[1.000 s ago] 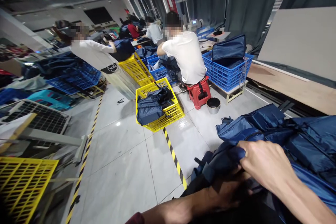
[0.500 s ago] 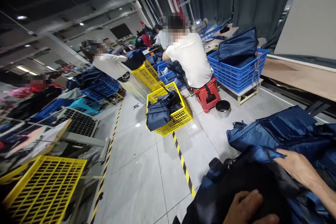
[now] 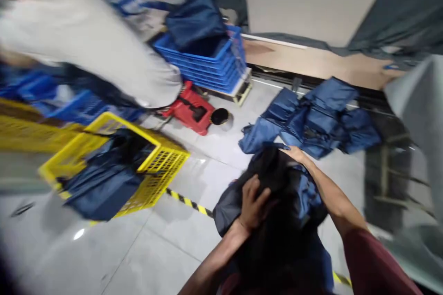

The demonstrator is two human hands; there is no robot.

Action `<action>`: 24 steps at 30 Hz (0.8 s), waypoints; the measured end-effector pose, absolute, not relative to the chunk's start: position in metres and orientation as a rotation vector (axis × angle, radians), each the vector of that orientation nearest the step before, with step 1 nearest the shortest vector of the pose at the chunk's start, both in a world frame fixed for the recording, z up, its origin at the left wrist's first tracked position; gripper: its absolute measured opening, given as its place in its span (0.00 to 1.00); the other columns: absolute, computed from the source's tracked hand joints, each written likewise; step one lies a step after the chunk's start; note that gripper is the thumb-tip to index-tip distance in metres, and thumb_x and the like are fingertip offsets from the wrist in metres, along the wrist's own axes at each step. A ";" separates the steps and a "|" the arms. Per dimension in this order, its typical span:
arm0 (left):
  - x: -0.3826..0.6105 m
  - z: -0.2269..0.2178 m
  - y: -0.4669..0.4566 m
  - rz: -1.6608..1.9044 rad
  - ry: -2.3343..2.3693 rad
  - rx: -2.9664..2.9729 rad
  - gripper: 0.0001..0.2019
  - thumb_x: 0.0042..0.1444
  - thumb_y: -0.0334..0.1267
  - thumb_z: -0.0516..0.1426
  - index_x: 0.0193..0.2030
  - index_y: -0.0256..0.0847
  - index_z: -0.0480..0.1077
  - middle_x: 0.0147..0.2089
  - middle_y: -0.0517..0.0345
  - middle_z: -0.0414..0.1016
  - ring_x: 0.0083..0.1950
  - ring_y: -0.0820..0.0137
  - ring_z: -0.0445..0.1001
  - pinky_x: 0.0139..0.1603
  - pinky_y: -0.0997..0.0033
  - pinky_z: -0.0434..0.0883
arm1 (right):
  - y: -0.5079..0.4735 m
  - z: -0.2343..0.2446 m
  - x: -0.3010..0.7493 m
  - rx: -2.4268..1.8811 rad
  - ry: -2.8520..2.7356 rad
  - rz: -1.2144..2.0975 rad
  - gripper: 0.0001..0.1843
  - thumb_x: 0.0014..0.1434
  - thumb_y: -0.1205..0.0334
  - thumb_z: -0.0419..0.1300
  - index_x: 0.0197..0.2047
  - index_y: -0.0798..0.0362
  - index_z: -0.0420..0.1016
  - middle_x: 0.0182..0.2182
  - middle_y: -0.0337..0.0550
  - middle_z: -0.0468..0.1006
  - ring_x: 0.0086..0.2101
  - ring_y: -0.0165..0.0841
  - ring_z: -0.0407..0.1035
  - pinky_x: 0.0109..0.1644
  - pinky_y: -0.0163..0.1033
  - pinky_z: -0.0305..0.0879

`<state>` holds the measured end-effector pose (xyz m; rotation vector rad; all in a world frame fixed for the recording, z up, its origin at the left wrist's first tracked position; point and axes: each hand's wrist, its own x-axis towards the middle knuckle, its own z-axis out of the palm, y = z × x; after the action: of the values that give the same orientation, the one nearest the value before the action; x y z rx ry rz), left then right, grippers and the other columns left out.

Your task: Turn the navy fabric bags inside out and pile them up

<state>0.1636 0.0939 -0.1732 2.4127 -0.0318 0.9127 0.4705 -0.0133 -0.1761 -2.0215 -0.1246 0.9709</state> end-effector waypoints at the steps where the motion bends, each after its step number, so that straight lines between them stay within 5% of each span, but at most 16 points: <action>1: 0.166 -0.170 0.094 0.956 -0.020 2.394 0.43 0.67 0.37 0.71 0.83 0.62 0.59 0.84 0.43 0.61 0.84 0.45 0.64 0.77 0.38 0.72 | -0.034 -0.173 0.478 -1.996 -0.067 0.967 0.20 0.58 0.49 0.77 0.43 0.58 0.88 0.29 0.42 0.82 0.37 0.39 0.73 0.56 0.48 0.74; 4: 0.168 -0.162 0.093 0.906 0.019 2.402 0.45 0.67 0.38 0.72 0.84 0.59 0.54 0.84 0.37 0.61 0.82 0.46 0.68 0.76 0.40 0.74 | -0.103 -0.153 0.483 -1.938 0.025 0.847 0.26 0.59 0.52 0.79 0.57 0.56 0.88 0.49 0.49 0.89 0.50 0.42 0.78 0.67 0.47 0.71; 8: 0.162 -0.145 0.099 0.647 0.236 2.396 0.48 0.69 0.53 0.70 0.86 0.43 0.52 0.81 0.28 0.66 0.81 0.41 0.69 0.80 0.32 0.68 | -0.167 -0.123 0.443 -1.899 0.203 0.673 0.34 0.60 0.45 0.81 0.63 0.54 0.85 0.67 0.57 0.83 0.67 0.50 0.74 0.77 0.52 0.63; 12: 0.156 -0.109 0.104 0.358 0.397 2.247 0.53 0.69 0.62 0.67 0.89 0.40 0.48 0.85 0.30 0.60 0.86 0.41 0.60 0.85 0.31 0.62 | -0.182 -0.121 0.384 -1.817 0.431 0.777 0.32 0.56 0.38 0.81 0.52 0.55 0.88 0.53 0.58 0.89 0.55 0.49 0.82 0.69 0.54 0.74; 16: 0.155 -0.074 0.104 0.214 0.418 2.070 0.56 0.67 0.58 0.68 0.90 0.43 0.42 0.88 0.36 0.54 0.89 0.45 0.55 0.88 0.36 0.58 | -0.180 -0.102 0.349 -1.620 0.543 0.776 0.21 0.61 0.43 0.75 0.44 0.54 0.87 0.38 0.49 0.90 0.38 0.42 0.83 0.53 0.47 0.81; 20: 0.143 -0.041 0.114 0.180 0.469 1.912 0.62 0.61 0.50 0.71 0.91 0.48 0.38 0.90 0.41 0.49 0.90 0.46 0.52 0.89 0.39 0.56 | -0.182 -0.035 0.346 -1.377 0.394 0.632 0.18 0.61 0.49 0.73 0.47 0.53 0.86 0.38 0.49 0.90 0.36 0.42 0.84 0.48 0.45 0.82; 24: 0.109 -0.024 0.137 0.344 0.520 1.994 0.79 0.42 0.46 0.81 0.92 0.51 0.34 0.90 0.43 0.49 0.88 0.37 0.55 0.85 0.39 0.65 | -0.174 0.013 0.349 -1.340 0.214 0.418 0.25 0.58 0.45 0.78 0.49 0.54 0.86 0.40 0.48 0.90 0.38 0.43 0.85 0.47 0.44 0.83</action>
<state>0.1091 0.1369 -0.0236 1.9936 0.5205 0.3443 0.3492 -0.1745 0.0126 -1.3397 0.2139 0.4181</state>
